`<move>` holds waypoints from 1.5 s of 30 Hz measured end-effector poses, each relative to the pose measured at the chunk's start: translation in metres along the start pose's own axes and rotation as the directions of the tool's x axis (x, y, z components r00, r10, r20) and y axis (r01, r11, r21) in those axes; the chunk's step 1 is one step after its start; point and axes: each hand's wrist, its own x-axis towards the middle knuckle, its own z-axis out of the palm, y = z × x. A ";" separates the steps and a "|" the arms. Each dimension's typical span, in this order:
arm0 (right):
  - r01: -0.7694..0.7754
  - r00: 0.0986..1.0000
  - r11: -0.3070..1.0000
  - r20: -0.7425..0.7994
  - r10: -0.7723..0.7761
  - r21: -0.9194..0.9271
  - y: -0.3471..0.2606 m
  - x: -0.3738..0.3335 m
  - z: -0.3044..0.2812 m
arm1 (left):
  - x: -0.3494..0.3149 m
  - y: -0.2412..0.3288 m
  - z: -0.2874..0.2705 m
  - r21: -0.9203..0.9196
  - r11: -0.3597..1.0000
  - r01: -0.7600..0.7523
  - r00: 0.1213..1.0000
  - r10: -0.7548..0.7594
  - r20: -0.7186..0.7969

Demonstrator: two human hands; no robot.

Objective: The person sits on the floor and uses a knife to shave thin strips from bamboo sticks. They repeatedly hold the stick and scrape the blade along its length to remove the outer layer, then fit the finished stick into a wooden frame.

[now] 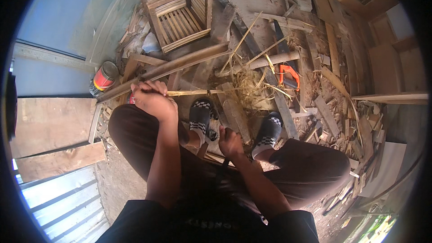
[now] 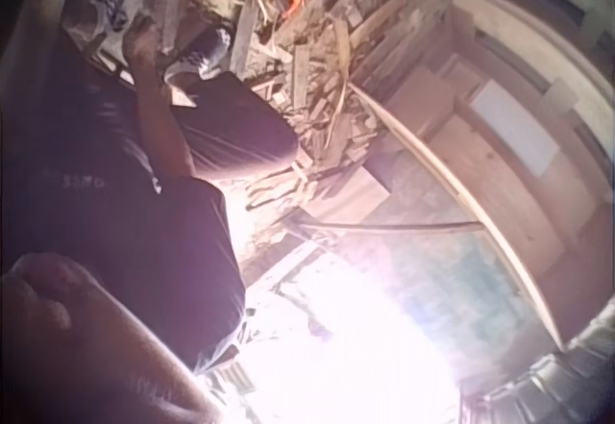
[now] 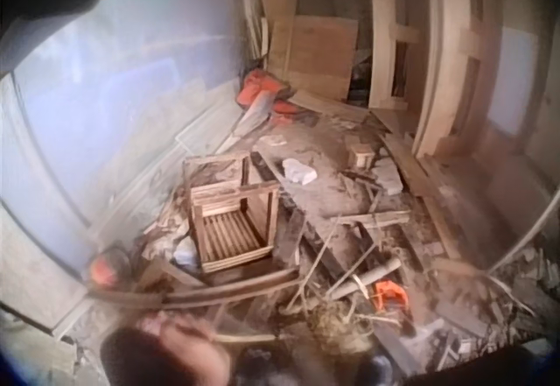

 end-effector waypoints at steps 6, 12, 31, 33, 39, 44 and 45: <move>-0.277 0.959 0.955 0.022 0.281 -0.109 0.060 0.004 0.018 | -0.003 0.007 0.003 0.046 0.998 0.044 0.990 -0.038 -0.138; -0.476 0.862 0.869 0.266 0.432 0.132 0.009 0.012 -0.006 | 0.006 0.007 -0.010 0.072 0.997 0.035 0.976 -0.018 -0.216; -0.227 0.964 0.791 0.015 0.265 0.568 -0.058 0.032 -0.163 | 0.077 0.121 0.038 -0.266 0.960 0.085 0.960 -0.008 0.279; -0.119 0.967 0.847 -0.132 0.216 0.517 -0.083 0.037 -0.227 | 0.103 0.128 0.060 -0.272 0.952 0.143 0.935 -0.040 0.353; 0.056 0.875 0.805 -0.418 0.245 0.590 -0.073 0.054 -0.327 | 0.140 0.073 0.066 -0.394 0.843 0.367 0.866 -0.155 0.475; 0.169 0.858 0.507 -0.379 0.346 0.845 -0.072 0.062 -0.316 | 0.129 0.031 0.091 -0.470 0.697 0.542 0.815 -0.301 0.495; 0.161 0.839 0.504 -0.387 0.383 0.849 -0.073 0.069 -0.313 | 0.128 0.024 0.097 -0.492 0.658 0.570 0.796 -0.295 0.528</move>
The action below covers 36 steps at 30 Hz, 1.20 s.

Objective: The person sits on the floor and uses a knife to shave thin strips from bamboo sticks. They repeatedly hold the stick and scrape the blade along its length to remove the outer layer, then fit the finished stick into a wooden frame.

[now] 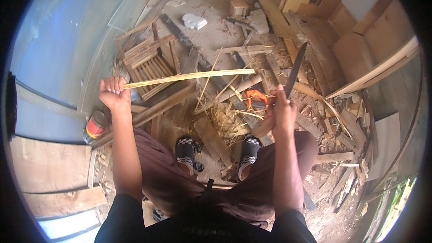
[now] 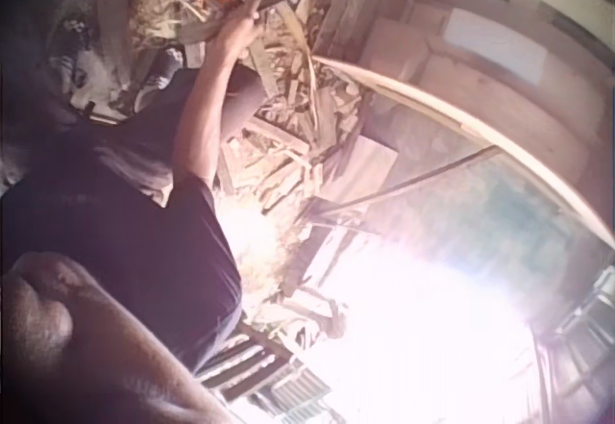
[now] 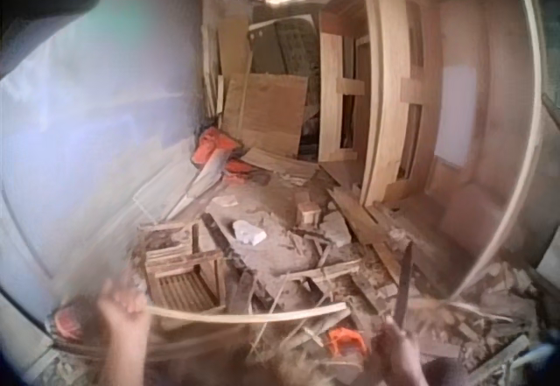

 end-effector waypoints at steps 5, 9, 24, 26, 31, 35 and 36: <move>-0.023 0.997 0.973 0.078 0.006 0.228 0.003 0.014 0.012 | 0.007 -0.035 -0.001 -0.168 0.976 0.141 0.985 -0.121 0.122; 0.046 0.996 0.975 0.069 -0.063 0.218 -0.005 0.007 0.025 | 0.006 -0.049 0.003 -0.212 0.955 0.209 0.970 -0.175 0.169; 0.141 0.979 0.900 0.079 -0.190 0.413 -0.014 0.013 0.024 | -0.002 -0.046 0.001 0.403 0.850 0.339 0.941 -0.315 -0.127; 0.147 0.975 0.897 0.089 -0.202 0.417 -0.014 0.013 0.023 | 0.001 -0.045 -0.003 0.376 0.880 0.291 0.957 -0.272 -0.104; 0.143 0.975 0.886 0.090 -0.202 0.441 -0.013 0.010 0.024 | -0.013 -0.046 0.015 0.423 0.850 0.313 0.947 -0.316 -0.066; 0.107 0.982 0.876 0.090 -0.168 0.470 -0.012 0.011 0.025 | -0.013 -0.043 0.013 0.476 0.835 0.275 0.942 -0.334 0.043; 0.100 0.982 0.871 0.095 -0.165 0.482 -0.010 0.012 0.025 | -0.013 -0.044 0.013 0.481 0.835 0.267 0.943 -0.329 0.049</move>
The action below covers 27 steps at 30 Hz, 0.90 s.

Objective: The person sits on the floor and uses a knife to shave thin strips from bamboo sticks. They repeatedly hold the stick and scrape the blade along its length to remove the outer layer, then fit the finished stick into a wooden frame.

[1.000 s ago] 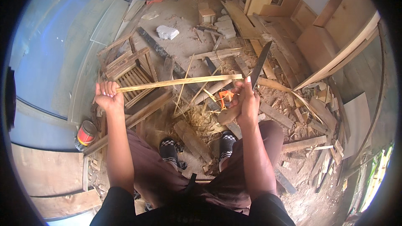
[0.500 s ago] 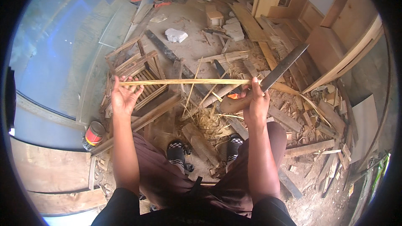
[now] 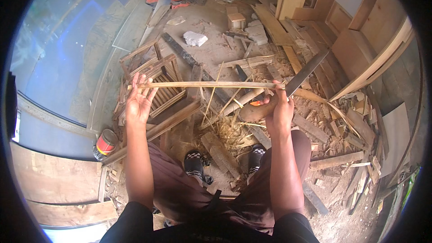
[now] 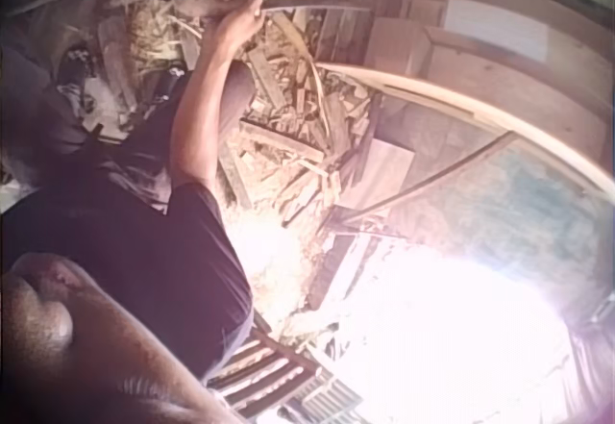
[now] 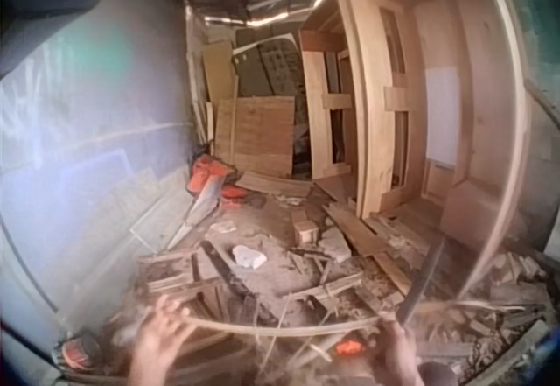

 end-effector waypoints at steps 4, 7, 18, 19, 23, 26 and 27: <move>-0.010 1.000 0.999 -0.027 0.012 0.050 0.005 0.002 0.001 | 0.002 -0.001 -0.006 -0.009 1.000 0.017 1.000 -0.018 -0.020; 0.014 0.995 0.998 -0.104 -0.007 0.061 0.003 -0.001 0.012 | 0.003 -0.001 -0.011 -0.018 0.999 -0.046 0.995 0.044 -0.091; 0.173 0.958 0.985 -0.228 -0.175 -0.027 0.004 0.021 0.012 | 0.008 0.041 -0.048 0.055 0.947 -0.316 0.841 0.306 -0.446; 0.191 0.949 0.980 -0.244 -0.200 -0.060 0.005 0.022 0.013 | 0.008 0.046 -0.055 0.044 0.941 -0.337 0.794 0.309 -0.523; 0.035 0.947 0.995 -0.316 -0.064 -0.095 0.006 0.026 0.017 | -0.001 0.033 -0.063 0.018 0.976 -0.215 0.712 0.169 -0.682; -0.139 0.960 0.990 -0.248 0.129 -0.023 0.022 0.037 0.004 | -0.027 -0.012 -0.044 0.222 0.973 -0.064 0.770 0.189 -0.610; -0.199 0.953 0.980 -0.230 0.195 0.008 0.023 0.039 0.002 | -0.035 -0.029 -0.034 0.293 0.956 -0.016 0.780 0.195 -0.594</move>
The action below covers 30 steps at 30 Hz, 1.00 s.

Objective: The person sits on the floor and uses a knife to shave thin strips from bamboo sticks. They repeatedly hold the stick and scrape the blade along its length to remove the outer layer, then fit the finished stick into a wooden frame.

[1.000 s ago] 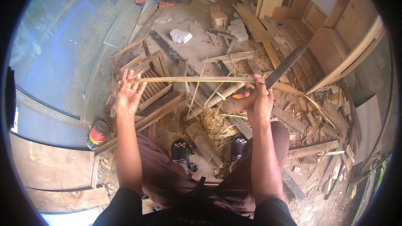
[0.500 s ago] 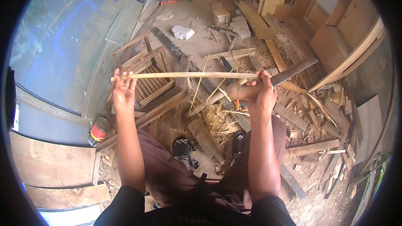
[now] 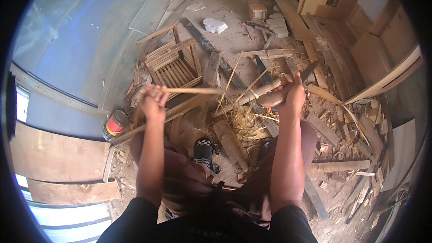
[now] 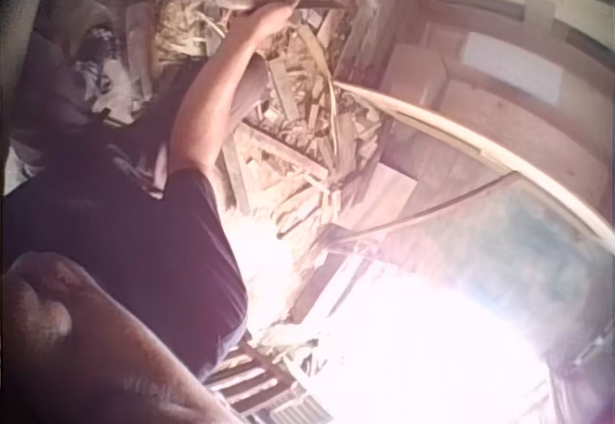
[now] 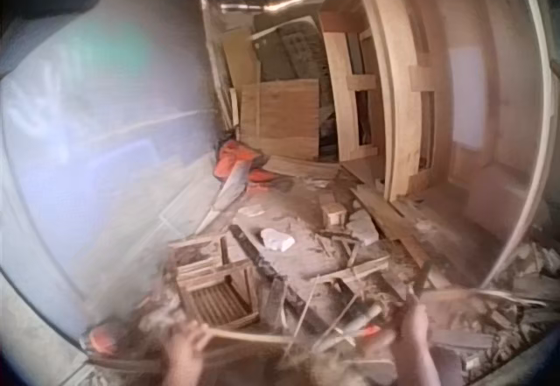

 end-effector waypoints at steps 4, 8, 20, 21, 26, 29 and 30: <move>0.015 0.997 0.997 -0.079 -0.021 -0.080 0.034 0.007 -0.001 | -0.027 -0.078 -0.033 0.044 0.991 0.123 0.992 -0.124 0.026; 0.145 0.967 0.916 -0.141 -0.211 -0.375 0.058 0.023 -0.021 | -0.055 -0.167 -0.081 -0.117 0.967 0.227 0.973 -0.231 -0.022; -0.069 0.932 -0.114 -0.024 -0.362 -0.991 0.133 0.079 -0.198 | -0.054 -0.263 -0.091 0.249 0.798 0.549 0.834 -0.542 -0.104; -0.117 0.925 -0.101 -0.072 -0.374 -0.988 0.139 0.068 -0.201 | -0.055 -0.261 -0.089 0.305 0.788 0.535 0.842 -0.527 -0.114; -0.294 0.905 -0.120 -0.236 -0.354 -0.948 0.145 0.056 -0.242 | -0.068 -0.262 -0.067 0.657 0.578 0.483 0.834 -0.532 -0.145; -0.287 0.926 -0.166 -0.228 -0.302 -0.943 0.150 0.049 -0.262 | -0.074 -0.272 -0.063 0.824 0.454 0.338 0.911 -0.379 -0.165; -0.303 0.916 -0.154 -0.244 -0.317 -0.940 0.151 0.048 -0.273 | -0.081 -0.278 -0.057 0.860 0.420 0.289 0.933 -0.326 -0.155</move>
